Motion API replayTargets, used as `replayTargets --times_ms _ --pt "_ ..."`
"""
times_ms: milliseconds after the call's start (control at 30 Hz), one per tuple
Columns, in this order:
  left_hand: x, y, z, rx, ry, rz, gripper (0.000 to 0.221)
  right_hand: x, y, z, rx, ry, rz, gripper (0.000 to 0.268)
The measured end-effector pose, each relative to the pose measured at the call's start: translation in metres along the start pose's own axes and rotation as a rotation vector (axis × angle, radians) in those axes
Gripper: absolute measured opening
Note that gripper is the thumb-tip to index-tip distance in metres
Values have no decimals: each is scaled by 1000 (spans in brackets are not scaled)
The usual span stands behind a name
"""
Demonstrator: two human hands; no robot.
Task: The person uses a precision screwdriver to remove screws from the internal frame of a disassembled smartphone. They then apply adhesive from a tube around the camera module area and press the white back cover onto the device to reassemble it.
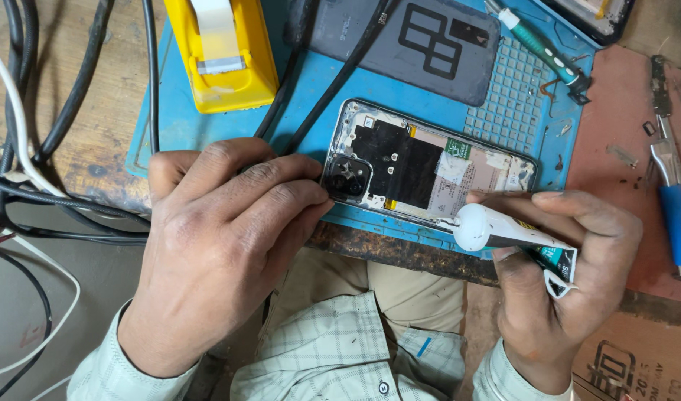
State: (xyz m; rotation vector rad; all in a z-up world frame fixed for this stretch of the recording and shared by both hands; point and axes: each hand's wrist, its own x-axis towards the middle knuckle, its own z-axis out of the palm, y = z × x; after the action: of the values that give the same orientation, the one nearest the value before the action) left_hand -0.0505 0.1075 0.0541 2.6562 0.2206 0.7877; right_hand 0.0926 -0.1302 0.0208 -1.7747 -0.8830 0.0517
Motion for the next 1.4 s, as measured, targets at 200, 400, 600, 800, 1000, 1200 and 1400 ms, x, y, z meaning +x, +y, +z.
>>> replayTargets --times_ms 200,400,600,800,1000,1200,1400 --pt "-30 26 18 -130 276 -76 36 -12 1 -6 181 54 -29 20" --pt "-73 68 70 -879 202 -189 50 -56 -29 17 557 35 333 30" --pt "-82 67 69 -951 229 -264 46 -70 3 -10 912 -336 389 41" --pt "-71 66 64 -847 293 -142 37 -67 -4 -33 767 -390 580 45" --pt "-60 72 75 -662 268 192 29 -69 -8 -15 350 -12 426 31" --pt "-54 86 73 -899 219 -2 31 -66 -4 -14 485 -63 241 47" --pt "-65 71 78 -1079 129 -84 45 -53 -15 -43 893 -267 430 40"
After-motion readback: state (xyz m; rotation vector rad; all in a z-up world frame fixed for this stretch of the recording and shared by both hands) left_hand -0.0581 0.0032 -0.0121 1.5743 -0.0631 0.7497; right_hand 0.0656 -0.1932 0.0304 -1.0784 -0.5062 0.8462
